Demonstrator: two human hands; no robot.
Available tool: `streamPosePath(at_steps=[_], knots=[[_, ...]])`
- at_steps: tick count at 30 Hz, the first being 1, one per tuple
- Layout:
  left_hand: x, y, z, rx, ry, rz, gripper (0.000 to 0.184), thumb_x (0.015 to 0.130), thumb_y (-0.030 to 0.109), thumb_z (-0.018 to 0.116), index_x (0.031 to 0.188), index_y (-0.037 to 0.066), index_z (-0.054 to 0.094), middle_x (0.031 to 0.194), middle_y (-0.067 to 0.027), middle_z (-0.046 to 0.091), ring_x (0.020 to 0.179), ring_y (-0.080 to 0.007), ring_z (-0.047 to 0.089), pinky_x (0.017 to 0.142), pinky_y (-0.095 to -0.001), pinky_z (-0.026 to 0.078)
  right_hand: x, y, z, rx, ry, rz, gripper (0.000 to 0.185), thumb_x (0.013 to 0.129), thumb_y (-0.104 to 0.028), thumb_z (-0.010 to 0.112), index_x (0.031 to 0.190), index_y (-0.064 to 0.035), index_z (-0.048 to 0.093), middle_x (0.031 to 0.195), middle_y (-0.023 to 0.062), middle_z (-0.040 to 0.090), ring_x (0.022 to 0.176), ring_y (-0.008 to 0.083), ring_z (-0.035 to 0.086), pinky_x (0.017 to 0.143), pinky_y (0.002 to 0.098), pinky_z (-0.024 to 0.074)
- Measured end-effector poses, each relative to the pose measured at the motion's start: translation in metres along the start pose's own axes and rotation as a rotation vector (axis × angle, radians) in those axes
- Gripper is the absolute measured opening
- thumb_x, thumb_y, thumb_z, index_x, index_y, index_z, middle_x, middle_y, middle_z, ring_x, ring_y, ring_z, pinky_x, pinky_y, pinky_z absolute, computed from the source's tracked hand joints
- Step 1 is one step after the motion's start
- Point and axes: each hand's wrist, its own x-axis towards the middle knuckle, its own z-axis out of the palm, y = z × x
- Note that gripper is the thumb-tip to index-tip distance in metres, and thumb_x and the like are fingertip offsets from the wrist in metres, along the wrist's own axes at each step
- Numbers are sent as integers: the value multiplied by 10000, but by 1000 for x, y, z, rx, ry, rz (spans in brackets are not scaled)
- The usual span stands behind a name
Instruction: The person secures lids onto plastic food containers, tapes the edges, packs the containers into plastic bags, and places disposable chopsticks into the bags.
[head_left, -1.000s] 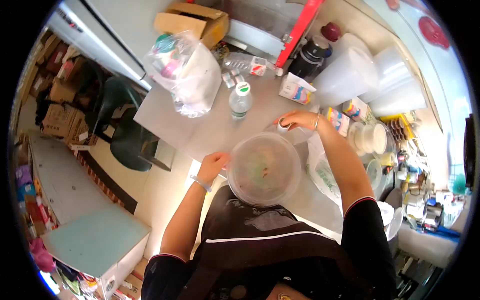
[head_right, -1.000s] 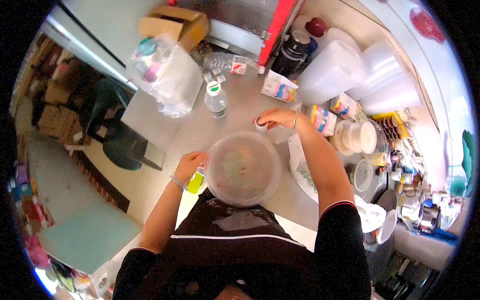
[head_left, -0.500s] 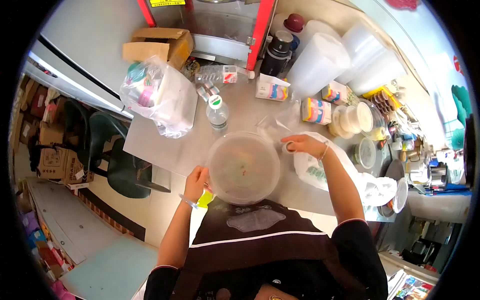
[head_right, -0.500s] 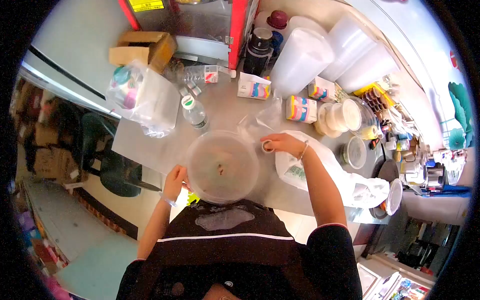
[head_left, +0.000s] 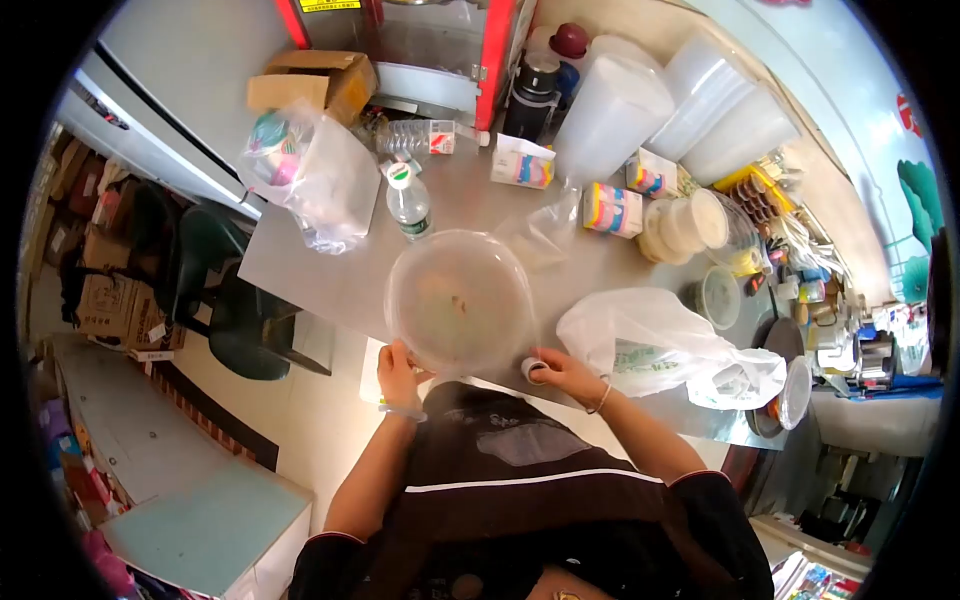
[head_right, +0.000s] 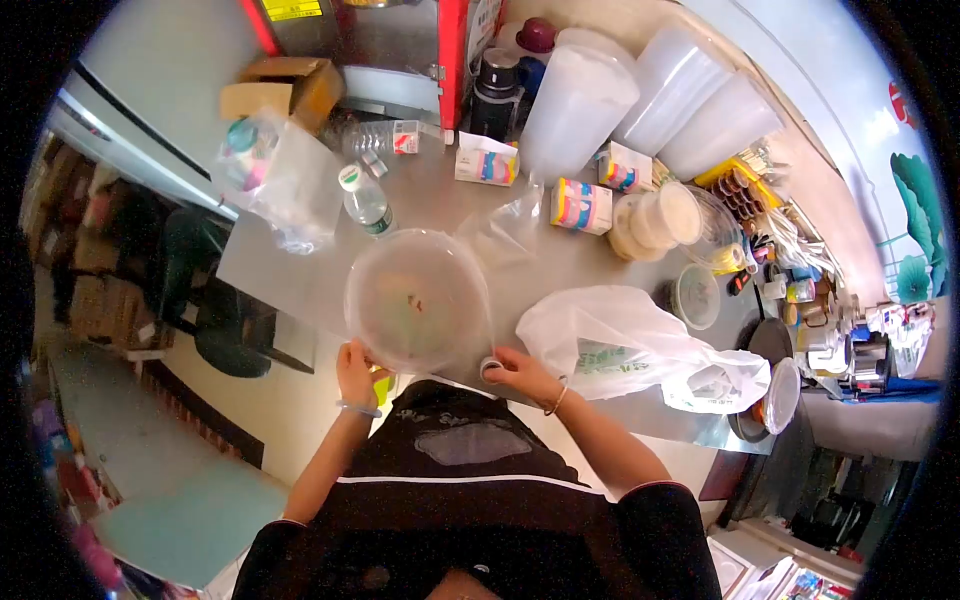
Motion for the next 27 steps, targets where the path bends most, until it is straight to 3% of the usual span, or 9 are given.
streamPosePath(at_steps=[2, 6, 9, 12, 13, 16, 21, 24, 27], knots=[[-18, -11, 21, -73, 62, -30, 292, 943, 298, 440, 909, 10, 471, 774, -61, 468, 675, -174, 563, 503, -304, 569, 0, 30, 5, 115, -21, -10, 608, 858, -184, 609, 1360, 29, 339, 1238, 94, 494, 1088, 161, 510, 960, 281, 404], [-45, -42, 65, -298, 120, -67, 312, 938, 291, 435, 1042, -3, 442, 867, -108, 498, 810, -247, 591, 704, -399, 568, 1, 62, 34, 337, -42, -76, 601, 879, -172, 572, 1370, 33, 294, 1112, 81, 522, 997, 135, 542, 941, 284, 448], [-63, -61, 93, -536, -33, -187, 317, 930, 270, 450, 1098, 3, 424, 990, -139, 522, 934, -284, 592, 808, -418, 535, -2, 70, 56, 314, -20, -100, 540, 871, -150, 551, 1326, 52, 342, 1060, 63, 522, 946, 123, 534, 891, 296, 474], [-60, -79, 78, -344, -300, -220, 303, 919, 249, 424, 1074, -9, 460, 998, -166, 552, 945, -292, 589, 826, -464, 523, -16, 61, 57, 431, 34, -229, 481, 858, -138, 539, 1271, 57, 387, 1039, 62, 520, 931, 120, 523, 842, 294, 486], [-63, -77, 57, 23, -478, 179, 294, 901, 239, 460, 1068, -3, 473, 1010, -148, 536, 957, -277, 577, 790, -453, 530, -18, 63, 55, 455, 51, -199, 458, 858, -133, 533, 1253, 56, 398, 1035, 63, 517, 928, 120, 519, 836, 298, 488], [-24, -27, 35, -118, -36, -107, 386, 865, 344, 543, 1046, 10, 478, 988, -103, 541, 892, -204, 561, 721, -379, 551, -15, 75, 47, 475, 67, -152, 479, 851, -150, 551, 1244, 71, 390, 1032, 74, 521, 916, 131, 532, 811, 291, 497], [18, -10, 41, 129, -160, 65, 416, 911, 378, 496, 1050, -14, 479, 865, -143, 590, 673, -227, 640, 530, -341, 578, -9, 77, 49, 395, 153, -139, 716, 819, -212, 629, 1339, 112, 259, 1092, 136, 530, 934, 174, 569, 760, 280, 525], [2, -29, 40, -2, -97, 60, 426, 916, 367, 501, 1040, -39, 459, 913, -168, 562, 662, -276, 647, 470, -361, 583, -9, 75, 58, 499, 130, -135, 466, 856, -154, 582, 1228, 50, 389, 1036, 63, 516, 953, 145, 529, 814, 332, 511], [-42, -59, 63, -221, 12, 41, 418, 923, 354, 489, 1055, -40, 458, 959, -184, 560, 741, -300, 643, 529, -377, 590, -8, 73, 64, 419, 138, -155, 489, 857, -157, 581, 1242, 61, 372, 1041, 65, 517, 958, 145, 527, 811, 330, 511]])
